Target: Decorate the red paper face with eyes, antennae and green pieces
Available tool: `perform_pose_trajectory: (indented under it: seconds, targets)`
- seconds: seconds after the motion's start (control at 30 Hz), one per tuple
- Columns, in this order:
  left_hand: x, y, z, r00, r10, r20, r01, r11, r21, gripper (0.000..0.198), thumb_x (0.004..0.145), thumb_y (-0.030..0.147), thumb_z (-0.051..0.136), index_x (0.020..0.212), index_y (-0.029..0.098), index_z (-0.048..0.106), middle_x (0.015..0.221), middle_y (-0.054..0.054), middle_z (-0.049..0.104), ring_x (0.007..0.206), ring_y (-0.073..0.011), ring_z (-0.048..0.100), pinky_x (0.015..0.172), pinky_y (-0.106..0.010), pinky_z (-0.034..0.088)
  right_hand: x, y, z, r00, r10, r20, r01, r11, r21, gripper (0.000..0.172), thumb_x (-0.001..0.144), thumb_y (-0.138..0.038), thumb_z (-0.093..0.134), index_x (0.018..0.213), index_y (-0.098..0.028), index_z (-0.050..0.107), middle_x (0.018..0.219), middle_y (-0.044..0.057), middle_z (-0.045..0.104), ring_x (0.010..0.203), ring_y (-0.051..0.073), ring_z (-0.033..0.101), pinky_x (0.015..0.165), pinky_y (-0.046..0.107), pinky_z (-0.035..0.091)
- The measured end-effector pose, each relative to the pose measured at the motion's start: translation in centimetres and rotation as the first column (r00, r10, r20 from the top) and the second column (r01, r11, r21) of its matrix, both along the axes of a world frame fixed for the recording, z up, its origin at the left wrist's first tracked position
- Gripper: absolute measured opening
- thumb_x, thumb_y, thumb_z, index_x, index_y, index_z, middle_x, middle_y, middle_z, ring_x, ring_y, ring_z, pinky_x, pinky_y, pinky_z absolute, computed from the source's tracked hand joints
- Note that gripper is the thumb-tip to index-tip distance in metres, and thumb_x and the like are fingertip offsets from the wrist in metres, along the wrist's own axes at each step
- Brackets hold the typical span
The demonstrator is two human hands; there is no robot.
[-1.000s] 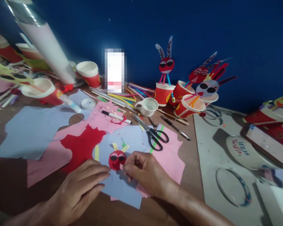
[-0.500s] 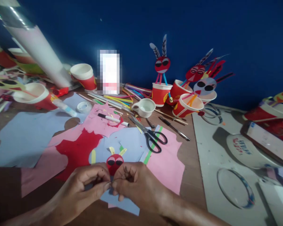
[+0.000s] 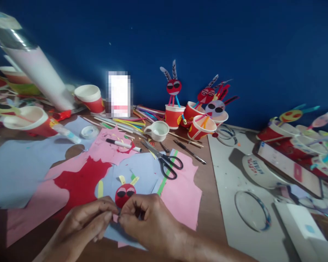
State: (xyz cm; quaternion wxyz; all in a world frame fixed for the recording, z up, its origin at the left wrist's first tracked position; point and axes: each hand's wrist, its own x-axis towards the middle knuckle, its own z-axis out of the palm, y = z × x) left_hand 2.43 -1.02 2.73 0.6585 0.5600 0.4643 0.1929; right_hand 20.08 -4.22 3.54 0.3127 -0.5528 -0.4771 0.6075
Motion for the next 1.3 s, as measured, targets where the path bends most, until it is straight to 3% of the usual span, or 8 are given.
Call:
perform_pose_trajectory:
  seconds: [0.1,0.3,0.47,0.6,0.77,0.9,1.07,1.3]
  targets:
    - [0.3,0.1,0.2,0.999,0.002,0.033,0.001,0.996,-0.093,0.019,0.078,0.034,0.056,0.075,0.018,0.067,0.060,0.003,0.049,0.047,-0.0078,0.036,0.045,-0.018,0.031,0.0,0.2,0.1,0.997,-0.073,0.011,0.073,0.997,-0.020,0.011,0.072,-0.019,0.055,0.062,-0.015,0.055,0.056,-0.005,0.049,0.052,0.007,0.039,0.048,0.019,0.031]
    - [1.2,-0.2,0.5,0.994,0.099,0.038,-0.099,0.995,0.002,0.015,0.074,0.028,0.062,0.065,0.017,0.066,0.061,0.001,0.052,0.054,-0.0100,0.042,0.047,-0.017,0.034,-0.3,0.2,0.1,0.991,-0.111,0.074,0.110,0.994,0.023,0.012,0.071,-0.019,0.055,0.059,-0.016,0.053,0.054,-0.005,0.046,0.051,0.008,0.037,0.047,0.020,0.030]
    - [0.8,0.1,0.5,0.995,0.092,0.033,-0.091,0.996,-0.012,0.019,0.075,0.028,0.061,0.062,0.014,0.063,0.056,0.003,0.047,0.050,-0.0080,0.037,0.046,-0.018,0.030,-0.7,0.2,0.1,0.990,-0.104,0.097,0.095,0.991,0.097,0.015,0.071,-0.016,0.054,0.056,-0.016,0.051,0.053,-0.005,0.046,0.051,0.008,0.039,0.048,0.019,0.032]
    - [0.3,0.1,0.2,0.992,0.076,0.101,-0.055,0.978,-0.199,0.032,0.081,0.040,0.054,0.067,0.013,0.062,0.053,0.002,0.050,0.045,-0.0075,0.039,0.045,-0.019,0.029,-0.3,0.2,0.3,0.985,-0.066,0.158,0.034,0.980,0.196,0.014,0.075,-0.012,0.056,0.062,-0.015,0.059,0.058,-0.003,0.055,0.055,0.010,0.049,0.052,0.019,0.037]
    - [0.0,-0.3,-0.8,0.965,0.071,0.254,0.074,0.851,-0.520,0.038,0.078,0.049,0.057,0.065,0.014,0.057,0.058,-0.002,0.057,0.037,-0.0051,0.036,0.038,-0.019,0.021,0.4,0.1,0.9,0.972,0.111,0.209,-0.196,0.872,0.448,0.015,0.079,-0.011,0.057,0.072,-0.015,0.069,0.072,0.003,0.065,0.068,0.013,0.059,0.064,0.020,0.043]
    - [-0.3,-0.5,-1.2,0.978,0.069,0.195,0.009,0.929,-0.370,0.033,0.075,0.048,0.064,0.076,0.015,0.061,0.048,0.005,0.044,0.041,-0.0060,0.032,0.042,-0.019,0.025,0.3,0.0,1.1,0.972,0.031,0.231,-0.103,0.947,0.305,0.009,0.074,-0.012,0.059,0.069,-0.015,0.065,0.063,0.000,0.060,0.057,0.010,0.052,0.053,0.019,0.039]
    - [0.2,-0.4,-1.0,0.976,0.124,0.181,-0.085,0.975,-0.207,0.024,0.070,0.041,0.070,0.077,0.018,0.068,0.058,0.004,0.049,0.046,-0.0073,0.040,0.044,-0.019,0.032,-0.5,-0.1,0.3,0.975,-0.111,0.194,0.085,0.987,0.134,0.014,0.074,-0.024,0.058,0.064,-0.015,0.061,0.057,-0.002,0.054,0.054,0.010,0.045,0.050,0.020,0.036]
    - [0.8,-0.3,-1.1,0.969,0.209,0.128,-0.194,0.973,-0.122,0.014,0.073,0.029,0.066,0.066,0.018,0.066,0.059,0.002,0.054,0.048,-0.0100,0.046,0.048,-0.021,0.038,-0.7,0.2,0.1,0.983,-0.159,0.087,0.129,0.951,0.281,0.011,0.075,-0.015,0.057,0.066,-0.016,0.063,0.061,-0.004,0.057,0.058,0.009,0.051,0.056,0.018,0.039]
